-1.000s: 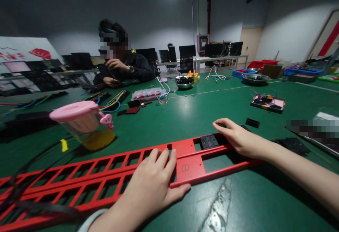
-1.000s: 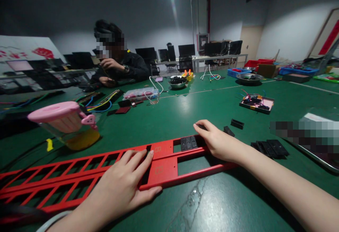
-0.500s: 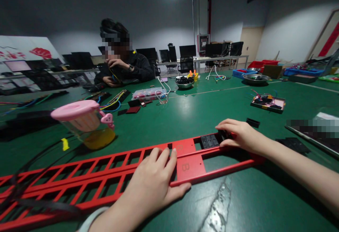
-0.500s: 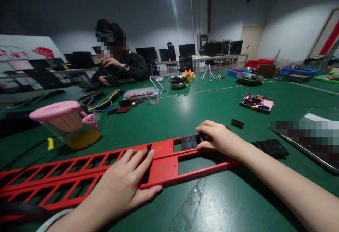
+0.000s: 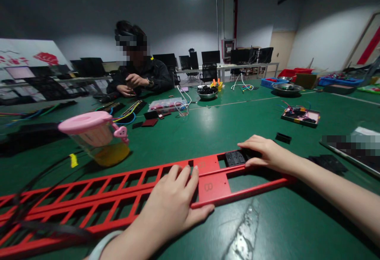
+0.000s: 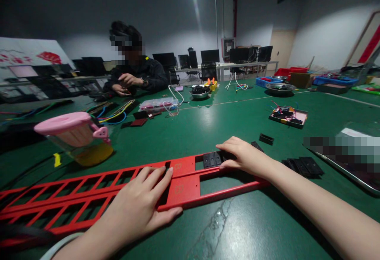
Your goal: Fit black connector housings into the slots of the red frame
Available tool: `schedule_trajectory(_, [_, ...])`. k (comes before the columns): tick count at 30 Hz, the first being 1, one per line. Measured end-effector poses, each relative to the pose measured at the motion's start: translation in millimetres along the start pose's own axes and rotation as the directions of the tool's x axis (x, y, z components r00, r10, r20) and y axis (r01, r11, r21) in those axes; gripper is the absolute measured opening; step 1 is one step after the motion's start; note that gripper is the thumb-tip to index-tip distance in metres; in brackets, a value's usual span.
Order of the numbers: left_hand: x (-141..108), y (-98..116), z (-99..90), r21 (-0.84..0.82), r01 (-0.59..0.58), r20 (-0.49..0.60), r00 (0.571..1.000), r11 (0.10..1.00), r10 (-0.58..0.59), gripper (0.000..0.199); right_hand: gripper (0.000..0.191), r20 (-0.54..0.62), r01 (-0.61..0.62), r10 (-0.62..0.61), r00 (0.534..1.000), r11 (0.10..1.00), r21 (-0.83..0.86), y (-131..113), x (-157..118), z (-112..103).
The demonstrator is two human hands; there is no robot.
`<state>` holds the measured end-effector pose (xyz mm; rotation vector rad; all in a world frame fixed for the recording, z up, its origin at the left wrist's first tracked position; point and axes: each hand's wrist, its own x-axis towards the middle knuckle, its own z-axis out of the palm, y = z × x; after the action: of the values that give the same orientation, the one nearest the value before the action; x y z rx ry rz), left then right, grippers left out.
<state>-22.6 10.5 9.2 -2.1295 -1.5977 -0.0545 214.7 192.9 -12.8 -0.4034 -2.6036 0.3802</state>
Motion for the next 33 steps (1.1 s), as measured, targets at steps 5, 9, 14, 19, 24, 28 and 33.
schedule_trajectory(5, [0,0,0.0,-0.007,-0.004,-0.015,1.0,1.0,0.004,0.066,0.051,0.018,-0.009,0.009,1.0,1.0,0.015,-1,1,0])
schedule_trajectory(9, [0,0,-0.7,-0.021,0.003,-0.004,1.0,1.0,-0.003,0.064,0.054,0.048,-0.041,0.04,0.998,0.999,0.022,-4,1,-2])
schedule_trajectory(14, [0,1,-0.9,-0.029,0.012,-0.017,1.0,1.0,-0.012,0.063,0.042,0.009,-0.035,0.035,0.999,0.999,-0.004,-7,0,-6])
schedule_trajectory(19, [1,1,-0.6,-0.023,0.002,-0.007,1.0,1.0,-0.003,0.064,0.031,-0.03,0.001,-0.002,1.0,0.999,-0.052,-2,-2,-13])
schedule_trajectory(24, [1,0,-1.0,-0.016,-0.002,-0.001,1.0,1.0,0.002,0.066,0.046,-0.012,-0.016,0.015,1.0,0.999,-0.038,-2,-4,-16])
schedule_trajectory(28, [-1,0,-1.2,-0.031,0.007,-0.024,1.0,1.0,-0.008,0.064,0.049,-0.006,-0.024,0.024,1.0,1.0,-0.007,-4,-5,-17])
schedule_trajectory(33, [0,0,-0.7,-0.039,0.009,-0.034,0.999,0.999,-0.011,0.064,0.052,-0.102,-0.058,0.057,0.993,0.998,-0.012,-2,-6,-21])
